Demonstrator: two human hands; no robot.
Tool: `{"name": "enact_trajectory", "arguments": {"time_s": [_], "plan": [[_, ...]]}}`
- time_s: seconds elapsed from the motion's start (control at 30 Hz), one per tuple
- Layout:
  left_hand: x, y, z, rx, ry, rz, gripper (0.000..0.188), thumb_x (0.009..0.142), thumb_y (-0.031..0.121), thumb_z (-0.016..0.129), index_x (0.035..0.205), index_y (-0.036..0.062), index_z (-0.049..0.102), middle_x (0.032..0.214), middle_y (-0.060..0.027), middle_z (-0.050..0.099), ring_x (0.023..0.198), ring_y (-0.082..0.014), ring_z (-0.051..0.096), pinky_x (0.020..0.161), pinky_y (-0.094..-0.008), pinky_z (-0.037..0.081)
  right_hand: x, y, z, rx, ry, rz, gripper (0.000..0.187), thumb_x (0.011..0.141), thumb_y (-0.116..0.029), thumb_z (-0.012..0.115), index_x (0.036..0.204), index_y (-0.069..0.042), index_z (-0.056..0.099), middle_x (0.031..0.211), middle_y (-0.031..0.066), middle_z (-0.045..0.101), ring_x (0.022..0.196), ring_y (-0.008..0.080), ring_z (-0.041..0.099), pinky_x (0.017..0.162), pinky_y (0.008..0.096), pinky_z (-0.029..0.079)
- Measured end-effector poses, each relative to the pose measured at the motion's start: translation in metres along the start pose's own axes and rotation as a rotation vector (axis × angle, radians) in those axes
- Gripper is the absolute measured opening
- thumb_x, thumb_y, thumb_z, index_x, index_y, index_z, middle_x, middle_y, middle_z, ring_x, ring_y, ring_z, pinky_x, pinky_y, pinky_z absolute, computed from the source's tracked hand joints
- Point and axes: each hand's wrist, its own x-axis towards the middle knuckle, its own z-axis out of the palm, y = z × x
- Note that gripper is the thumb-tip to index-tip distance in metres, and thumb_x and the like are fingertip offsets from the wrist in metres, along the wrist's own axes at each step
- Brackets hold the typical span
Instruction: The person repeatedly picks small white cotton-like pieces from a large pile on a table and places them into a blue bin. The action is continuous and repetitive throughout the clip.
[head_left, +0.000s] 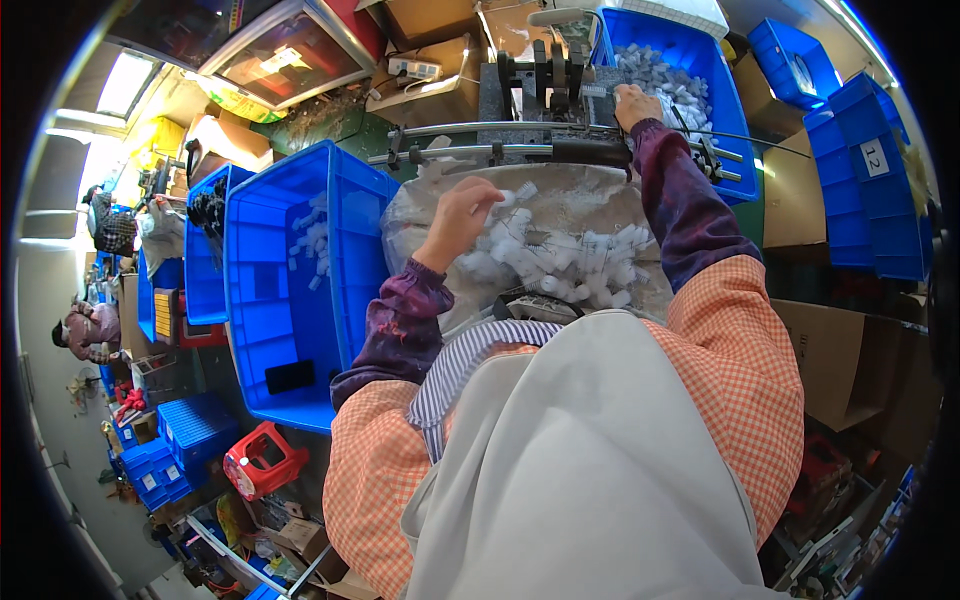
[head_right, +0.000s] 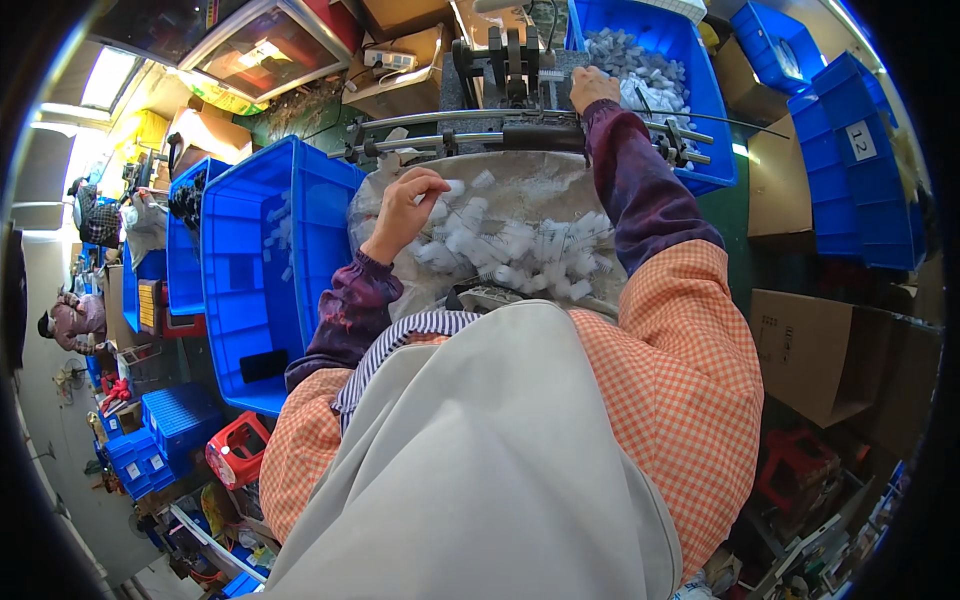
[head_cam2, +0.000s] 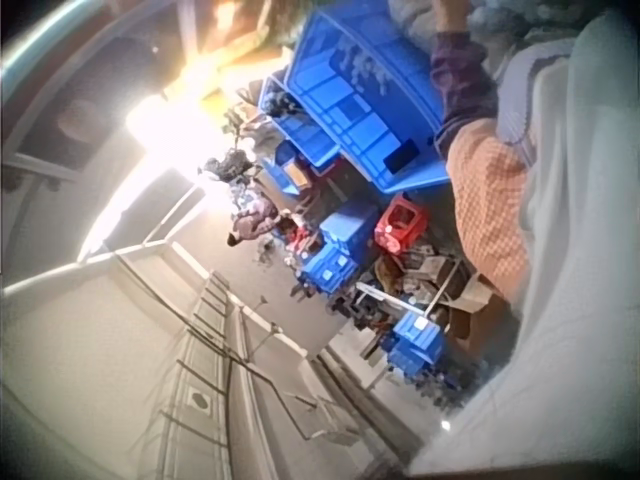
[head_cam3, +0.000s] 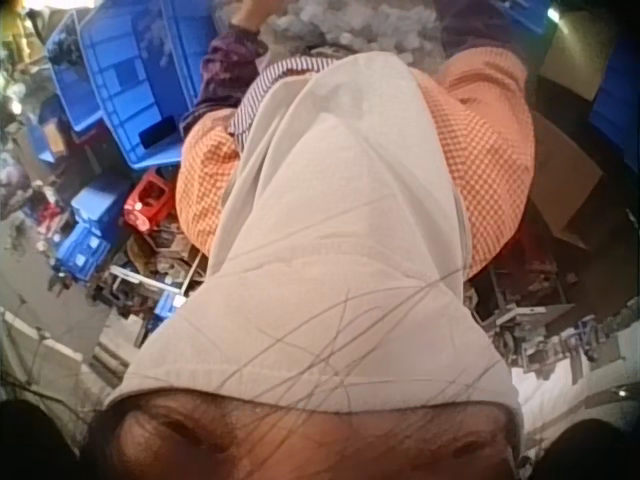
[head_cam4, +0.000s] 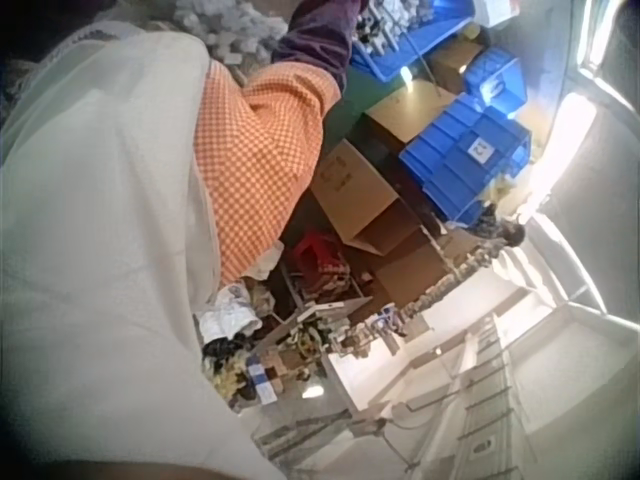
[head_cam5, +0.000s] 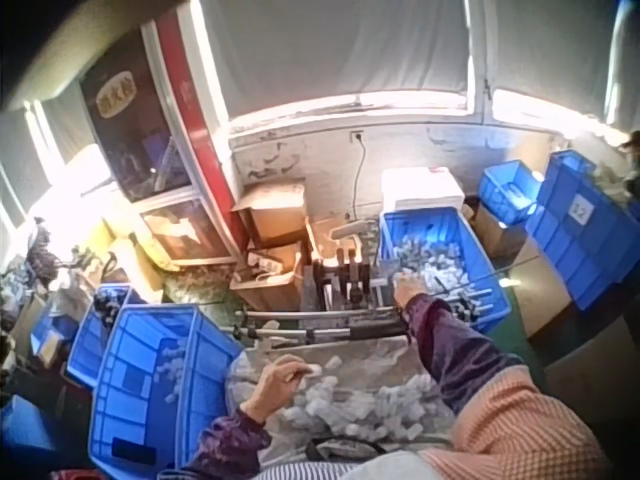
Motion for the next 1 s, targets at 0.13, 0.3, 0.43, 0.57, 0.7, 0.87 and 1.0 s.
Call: {"name": "enact_trajectory", "arguments": {"time_s": [0.13, 0.3, 0.43, 0.57, 0.7, 0.87, 1.0], "plan": [[-0.002, -0.001, -0.001, -0.050, 0.075, -0.013, 0.013, 0.075, -0.009, 0.058, 0.082, 0.0011, 0.063, 0.085, -0.0054, 0.060, 0.076, -0.0152, 0.059, 0.064, -0.0240, 0.047, 0.003, 0.006, -0.032, -0.232, 0.039, 0.070, 0.021, 0.079, -0.018, 0.047, 0.094, -0.016, 0.062, 0.097, 0.0074, 0.063, 0.090, 0.0266, 0.061, 0.084, 0.0438, 0.039], [-0.008, -0.014, 0.002, -0.293, 0.119, -0.121, 0.013, 0.076, -0.010, 0.058, 0.084, 0.0001, 0.061, 0.090, -0.0034, 0.057, 0.079, -0.0101, 0.056, 0.068, -0.0213, 0.047, -0.021, 0.032, -0.053, -0.224, 0.315, 0.330, 0.017, 0.079, -0.019, 0.052, 0.091, -0.012, 0.061, 0.099, 0.0101, 0.061, 0.086, 0.0247, 0.061, 0.080, 0.0422, 0.041], [-0.003, -0.016, 0.021, -0.489, 0.105, -0.166, 0.014, 0.076, -0.010, 0.059, 0.085, 0.0004, 0.061, 0.092, -0.0028, 0.056, 0.082, -0.0094, 0.055, 0.071, -0.0208, 0.046, -0.084, -0.008, -0.082, 0.418, 0.164, -0.284, 0.023, 0.082, -0.020, 0.055, 0.101, -0.006, 0.058, 0.101, 0.0136, 0.059, 0.087, 0.0279, 0.059, 0.080, 0.0355, 0.044], [0.015, 0.014, 0.041, -0.529, 0.094, -0.174, 0.012, 0.076, -0.008, 0.060, 0.087, -0.0005, 0.060, 0.091, -0.0021, 0.057, 0.082, -0.0084, 0.055, 0.072, -0.0210, 0.046, -0.134, -0.067, -0.089, 0.837, -0.331, -0.622, 0.026, 0.085, -0.015, 0.051, 0.108, -0.004, 0.057, 0.102, 0.0163, 0.059, 0.092, 0.0295, 0.058, 0.081, 0.0352, 0.045], [0.025, 0.011, 0.057, -0.230, 0.048, -0.180, 0.021, 0.077, 0.006, 0.063, 0.096, -0.0001, 0.059, 0.093, -0.0085, 0.060, 0.083, -0.0180, 0.059, 0.070, -0.0287, 0.049, -0.113, -0.055, -0.050, 0.804, -0.243, -0.608, 0.024, 0.083, -0.012, 0.052, 0.105, -0.006, 0.059, 0.098, 0.0169, 0.060, 0.093, 0.0306, 0.058, 0.080, 0.0362, 0.044], [0.036, -0.017, 0.081, 0.625, -0.389, -0.274, 0.023, 0.077, 0.016, 0.059, 0.095, 0.0010, 0.056, 0.096, -0.0176, 0.058, 0.087, -0.0329, 0.059, 0.069, -0.0407, 0.051, -0.032, -0.029, -0.018, 0.216, 0.264, -0.195, 0.015, 0.077, -0.017, 0.050, 0.088, -0.014, 0.061, 0.089, 0.0057, 0.060, 0.090, 0.0271, 0.056, 0.076, 0.0416, 0.042], [0.032, -0.055, 0.109, 0.727, -0.382, -0.232, 0.019, 0.078, 0.012, 0.053, 0.095, 0.0040, 0.057, 0.096, -0.0156, 0.058, 0.088, -0.0308, 0.060, 0.069, -0.0401, 0.052, -0.011, -0.033, 0.000, 0.024, 0.273, -0.142, 0.013, 0.076, -0.019, 0.051, 0.085, -0.018, 0.061, 0.090, 0.0005, 0.060, 0.095, 0.0225, 0.052, 0.076, 0.0387, 0.038]]}}
